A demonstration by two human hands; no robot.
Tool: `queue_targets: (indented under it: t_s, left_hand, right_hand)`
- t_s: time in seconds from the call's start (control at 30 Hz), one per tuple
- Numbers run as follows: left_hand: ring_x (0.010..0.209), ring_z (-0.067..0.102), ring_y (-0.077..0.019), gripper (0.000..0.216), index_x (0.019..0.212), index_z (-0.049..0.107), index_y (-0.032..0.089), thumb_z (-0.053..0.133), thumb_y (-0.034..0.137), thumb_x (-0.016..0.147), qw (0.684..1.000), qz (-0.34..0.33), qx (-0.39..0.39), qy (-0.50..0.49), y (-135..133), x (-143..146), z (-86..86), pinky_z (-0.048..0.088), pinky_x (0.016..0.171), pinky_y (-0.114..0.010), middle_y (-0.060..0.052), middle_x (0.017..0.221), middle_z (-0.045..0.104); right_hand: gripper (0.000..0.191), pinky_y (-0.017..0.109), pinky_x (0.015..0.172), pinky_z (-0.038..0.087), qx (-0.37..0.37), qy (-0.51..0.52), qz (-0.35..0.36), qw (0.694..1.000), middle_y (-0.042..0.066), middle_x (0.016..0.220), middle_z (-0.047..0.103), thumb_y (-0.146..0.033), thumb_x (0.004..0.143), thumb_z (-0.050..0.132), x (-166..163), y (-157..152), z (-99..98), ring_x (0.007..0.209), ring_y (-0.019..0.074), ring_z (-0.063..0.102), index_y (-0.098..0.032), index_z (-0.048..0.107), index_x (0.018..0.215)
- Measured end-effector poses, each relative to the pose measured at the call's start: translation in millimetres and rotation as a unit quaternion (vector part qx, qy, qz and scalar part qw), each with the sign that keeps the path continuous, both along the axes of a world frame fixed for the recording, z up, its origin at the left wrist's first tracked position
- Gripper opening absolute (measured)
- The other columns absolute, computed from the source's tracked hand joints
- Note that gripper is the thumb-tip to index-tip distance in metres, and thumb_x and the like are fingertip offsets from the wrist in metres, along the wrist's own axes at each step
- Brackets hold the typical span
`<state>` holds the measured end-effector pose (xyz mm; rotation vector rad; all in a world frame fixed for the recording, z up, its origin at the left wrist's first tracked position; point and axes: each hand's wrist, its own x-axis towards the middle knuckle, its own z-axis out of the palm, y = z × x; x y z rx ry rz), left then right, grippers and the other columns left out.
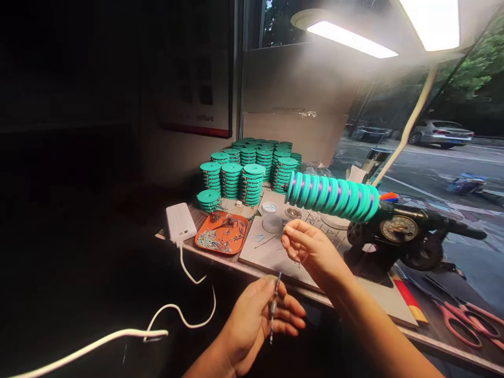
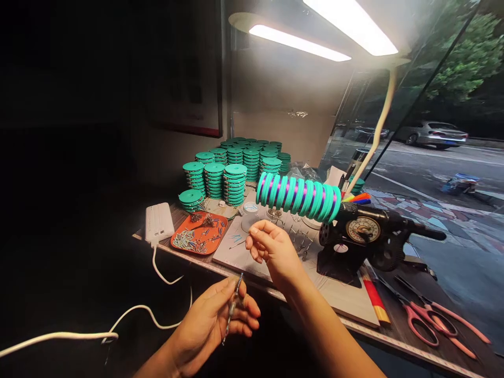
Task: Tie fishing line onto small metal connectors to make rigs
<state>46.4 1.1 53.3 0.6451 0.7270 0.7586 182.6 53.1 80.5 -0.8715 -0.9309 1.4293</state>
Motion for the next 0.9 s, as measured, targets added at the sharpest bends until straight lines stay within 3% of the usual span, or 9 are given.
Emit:
queue_targets:
  t_s: [0.6, 0.7, 0.8, 0.9]
  left_hand:
    - [0.058, 0.063, -0.0152, 0.02, 0.072, 0.046, 0.016, 0.04, 0.03, 0.086, 1.0, -0.019, 0.013, -0.012, -4.8, -5.5, -15.7, 0.043, 0.058, -0.026, -0.007, 0.066, 0.067]
    - [0.068, 0.062, -0.0159, 0.014, 0.081, 0.052, 0.016, 0.048, 0.029, 0.082, 0.996, -0.006, 0.083, 0.04, 6.7, -5.0, -14.1, 0.043, 0.064, -0.027, -0.009, 0.081, 0.068]
    - [0.09, 0.057, -0.0168, 0.031, 0.108, 0.053, 0.019, 0.056, 0.026, 0.078, 0.964, 0.068, 0.242, 0.081, 30.0, 1.8, -6.2, 0.04, 0.08, -0.029, -0.008, 0.111, 0.059]
    - [0.096, 0.054, -0.0191, 0.027, 0.1, 0.06, 0.017, 0.061, 0.025, 0.074, 0.938, 0.11, 0.319, 0.083, 53.6, 13.4, 3.5, 0.037, 0.087, -0.029, -0.006, 0.104, 0.06]
  right_hand:
    - [0.027, 0.018, 0.04, 0.024, -0.007, -0.027, 0.001, 1.0, -0.004, 0.052, 0.056, -0.035, 0.064, 0.068, -2.4, 1.2, 1.0, 0.04, 0.0051, 0.04, -0.018, 0.048, 0.066]
    - [0.025, 0.019, 0.041, 0.021, 0.005, -0.045, -0.008, 0.999, -0.003, 0.054, 0.056, -0.035, 0.063, 0.068, -0.3, 2.8, 2.2, 0.041, 0.0051, 0.038, -0.017, 0.051, 0.064]
    - [0.021, 0.02, 0.043, 0.018, 0.027, -0.071, -0.028, 0.997, -0.006, 0.051, 0.049, -0.031, 0.061, 0.071, 3.4, 4.6, 5.7, 0.043, 0.0043, 0.031, -0.015, 0.056, 0.061]
    - [0.018, 0.021, 0.045, 0.02, 0.041, -0.09, -0.04, 0.994, -0.006, 0.052, 0.049, -0.028, 0.059, 0.072, 6.6, 6.1, 8.9, 0.046, 0.0052, 0.03, -0.015, 0.059, 0.058]
